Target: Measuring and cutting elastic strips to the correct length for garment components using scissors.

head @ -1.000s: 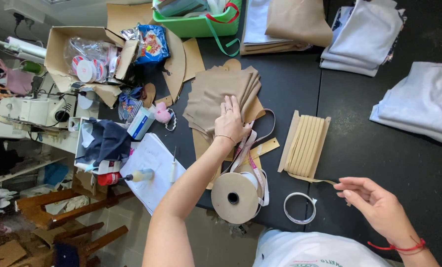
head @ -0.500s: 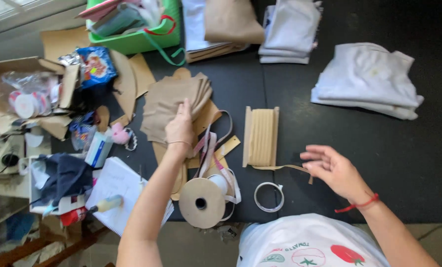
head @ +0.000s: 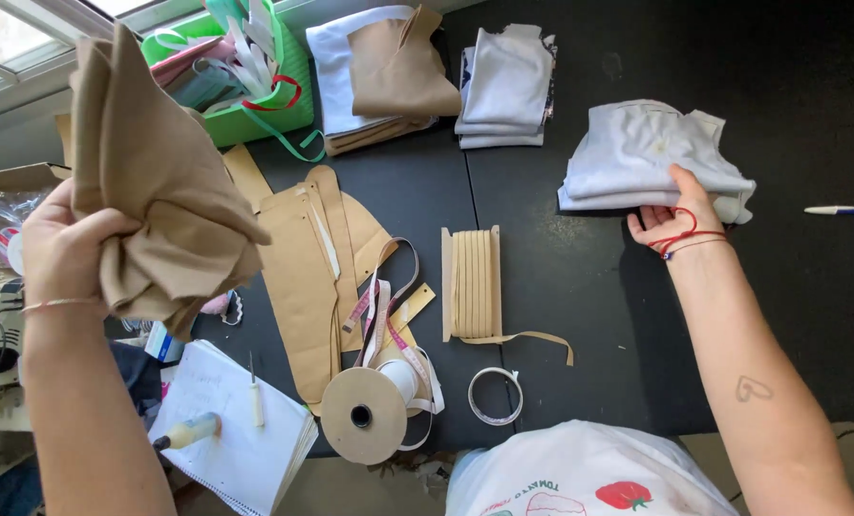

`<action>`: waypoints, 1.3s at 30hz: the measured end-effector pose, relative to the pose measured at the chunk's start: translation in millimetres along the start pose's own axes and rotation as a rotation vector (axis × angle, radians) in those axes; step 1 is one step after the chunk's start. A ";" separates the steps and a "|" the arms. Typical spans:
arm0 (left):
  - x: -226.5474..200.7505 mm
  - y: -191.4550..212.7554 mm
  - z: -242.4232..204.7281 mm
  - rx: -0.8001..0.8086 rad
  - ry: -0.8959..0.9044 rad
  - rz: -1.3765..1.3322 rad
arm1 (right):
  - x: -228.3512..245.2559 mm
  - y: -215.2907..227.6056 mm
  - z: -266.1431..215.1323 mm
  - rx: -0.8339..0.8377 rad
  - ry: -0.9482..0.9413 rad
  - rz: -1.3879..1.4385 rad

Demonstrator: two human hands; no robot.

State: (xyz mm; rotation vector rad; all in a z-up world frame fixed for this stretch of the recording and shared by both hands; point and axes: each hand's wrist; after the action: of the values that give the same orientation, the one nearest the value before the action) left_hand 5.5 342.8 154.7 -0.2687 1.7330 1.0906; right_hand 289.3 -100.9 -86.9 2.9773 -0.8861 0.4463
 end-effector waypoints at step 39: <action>-117.6 -207.4 -85.7 0.626 -0.122 -0.148 | -44.3 53.2 -66.7 1.081 -0.174 -0.648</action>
State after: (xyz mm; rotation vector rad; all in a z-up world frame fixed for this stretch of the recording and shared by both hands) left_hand 133.6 124.2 147.1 0.0612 1.8177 0.4119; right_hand 207.5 -116.4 -39.1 3.9613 0.6066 0.8261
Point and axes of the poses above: each hand's wrist, its own z-axis towards the middle knuckle, its own y-axis out of the back of the hand, x = y × z, and after that the axes turned 3 degrees about -y, right-handed
